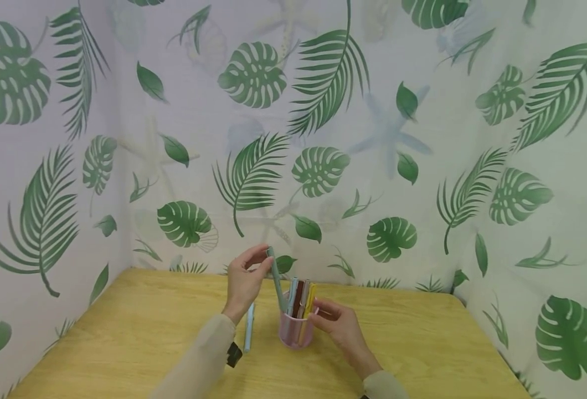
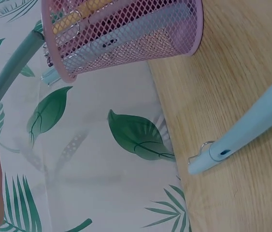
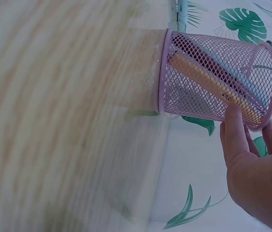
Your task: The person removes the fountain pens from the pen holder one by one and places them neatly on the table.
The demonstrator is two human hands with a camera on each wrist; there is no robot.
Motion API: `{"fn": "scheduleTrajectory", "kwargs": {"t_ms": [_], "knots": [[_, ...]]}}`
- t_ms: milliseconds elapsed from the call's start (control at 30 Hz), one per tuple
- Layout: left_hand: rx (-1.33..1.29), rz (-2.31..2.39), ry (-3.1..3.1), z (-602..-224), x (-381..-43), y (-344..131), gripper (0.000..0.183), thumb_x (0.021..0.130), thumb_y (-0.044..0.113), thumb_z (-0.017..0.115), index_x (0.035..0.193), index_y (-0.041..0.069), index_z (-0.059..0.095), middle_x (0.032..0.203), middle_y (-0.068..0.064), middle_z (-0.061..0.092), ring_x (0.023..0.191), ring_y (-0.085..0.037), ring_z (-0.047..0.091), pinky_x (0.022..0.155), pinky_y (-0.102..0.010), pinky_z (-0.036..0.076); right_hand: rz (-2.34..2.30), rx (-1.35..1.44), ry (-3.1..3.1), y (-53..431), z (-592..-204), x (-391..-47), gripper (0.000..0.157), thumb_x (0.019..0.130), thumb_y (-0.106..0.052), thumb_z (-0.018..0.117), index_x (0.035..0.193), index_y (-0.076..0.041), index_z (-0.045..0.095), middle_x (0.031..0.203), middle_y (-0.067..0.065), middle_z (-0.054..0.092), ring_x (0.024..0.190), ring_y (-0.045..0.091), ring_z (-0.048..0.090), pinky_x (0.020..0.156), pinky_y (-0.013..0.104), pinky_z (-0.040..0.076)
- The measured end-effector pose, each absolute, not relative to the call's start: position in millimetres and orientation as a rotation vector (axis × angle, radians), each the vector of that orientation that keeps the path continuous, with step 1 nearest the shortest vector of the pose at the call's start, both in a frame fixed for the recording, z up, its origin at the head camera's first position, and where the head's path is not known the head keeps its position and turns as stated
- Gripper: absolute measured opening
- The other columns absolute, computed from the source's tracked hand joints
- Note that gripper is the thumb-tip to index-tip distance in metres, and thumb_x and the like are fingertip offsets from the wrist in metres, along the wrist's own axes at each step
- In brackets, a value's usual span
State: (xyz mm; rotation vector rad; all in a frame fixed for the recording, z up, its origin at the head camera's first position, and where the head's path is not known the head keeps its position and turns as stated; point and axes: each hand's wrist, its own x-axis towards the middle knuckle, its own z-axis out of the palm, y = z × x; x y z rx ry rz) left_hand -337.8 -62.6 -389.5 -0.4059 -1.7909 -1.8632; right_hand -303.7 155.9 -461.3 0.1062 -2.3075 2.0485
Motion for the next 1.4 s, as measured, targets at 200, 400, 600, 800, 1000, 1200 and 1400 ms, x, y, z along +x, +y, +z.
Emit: {"fn": "scheduleTrajectory", "kwargs": {"t_ms": [200,400,600,800,1000,1200,1400], "knots": [[-0.402,-1.953,-1.693,-408.7,-358.0,-67.2,0.03,0.086,0.001,0.072,0.116,0.001,0.069,0.104,-0.026,0.069,0.083,-0.013,0.068,0.072,-0.03,0.06,2.053,0.103,-2.287,156.8,-461.3,-304.1,0.043,0.085,-0.008,0.075,0.124,0.003,0.063,0.135,0.022,0.058,0.119,0.035,0.061,0.093,0.037,0.055],[-0.39,-1.989,-1.728,-414.3,-360.0,-73.0,0.03,0.085,0.002,0.074,0.115,0.0,0.069,0.103,-0.024,0.069,0.08,-0.008,0.067,0.071,-0.032,0.061,2.07,0.093,-2.286,156.6,-461.9,-305.2,0.042,0.083,-0.008,0.076,0.123,0.002,0.064,0.135,0.021,0.058,0.118,0.034,0.061,0.093,0.037,0.055],[-0.375,-2.082,-1.82,-420.2,-359.4,-83.0,0.029,0.087,0.001,0.072,0.116,0.001,0.068,0.101,-0.021,0.066,0.08,-0.01,0.066,0.071,-0.033,0.061,2.038,0.088,-2.321,155.8,-461.7,-304.7,0.045,0.084,-0.011,0.076,0.125,0.001,0.063,0.137,0.022,0.057,0.12,0.035,0.06,0.096,0.039,0.053],[-0.313,-2.137,-1.898,-433.4,-360.6,-92.6,0.029,0.088,0.004,0.072,0.116,0.001,0.068,0.101,-0.017,0.068,0.08,-0.011,0.067,0.073,-0.036,0.061,2.032,0.106,-2.321,156.7,-460.4,-302.5,0.045,0.084,-0.01,0.076,0.125,0.002,0.062,0.137,0.023,0.056,0.122,0.038,0.058,0.095,0.038,0.054],[-0.229,-2.139,-1.993,-442.4,-362.8,-102.5,0.033,0.089,0.006,0.071,0.121,0.002,0.065,0.11,-0.019,0.067,0.086,-0.014,0.067,0.076,-0.036,0.06,2.015,0.107,-2.344,155.8,-460.7,-303.3,0.045,0.084,-0.013,0.077,0.125,0.0,0.063,0.135,0.022,0.058,0.12,0.037,0.06,0.096,0.04,0.053],[-0.159,-2.11,-2.105,-446.1,-363.9,-108.4,0.029,0.09,0.005,0.069,0.119,0.0,0.066,0.107,-0.017,0.069,0.085,-0.015,0.067,0.076,-0.037,0.06,1.998,0.085,-2.354,156.4,-461.2,-304.9,0.044,0.083,-0.013,0.077,0.124,-0.002,0.065,0.134,0.021,0.059,0.119,0.035,0.061,0.097,0.041,0.052],[-0.125,-2.093,-2.224,-453.3,-365.2,-116.1,0.028,0.092,0.004,0.066,0.119,-0.001,0.066,0.102,-0.016,0.069,0.082,-0.016,0.066,0.075,-0.038,0.06,2.005,0.093,-2.35,157.3,-462.2,-305.8,0.044,0.084,-0.013,0.077,0.124,-0.001,0.064,0.134,0.021,0.059,0.118,0.035,0.061,0.097,0.041,0.053]]}}
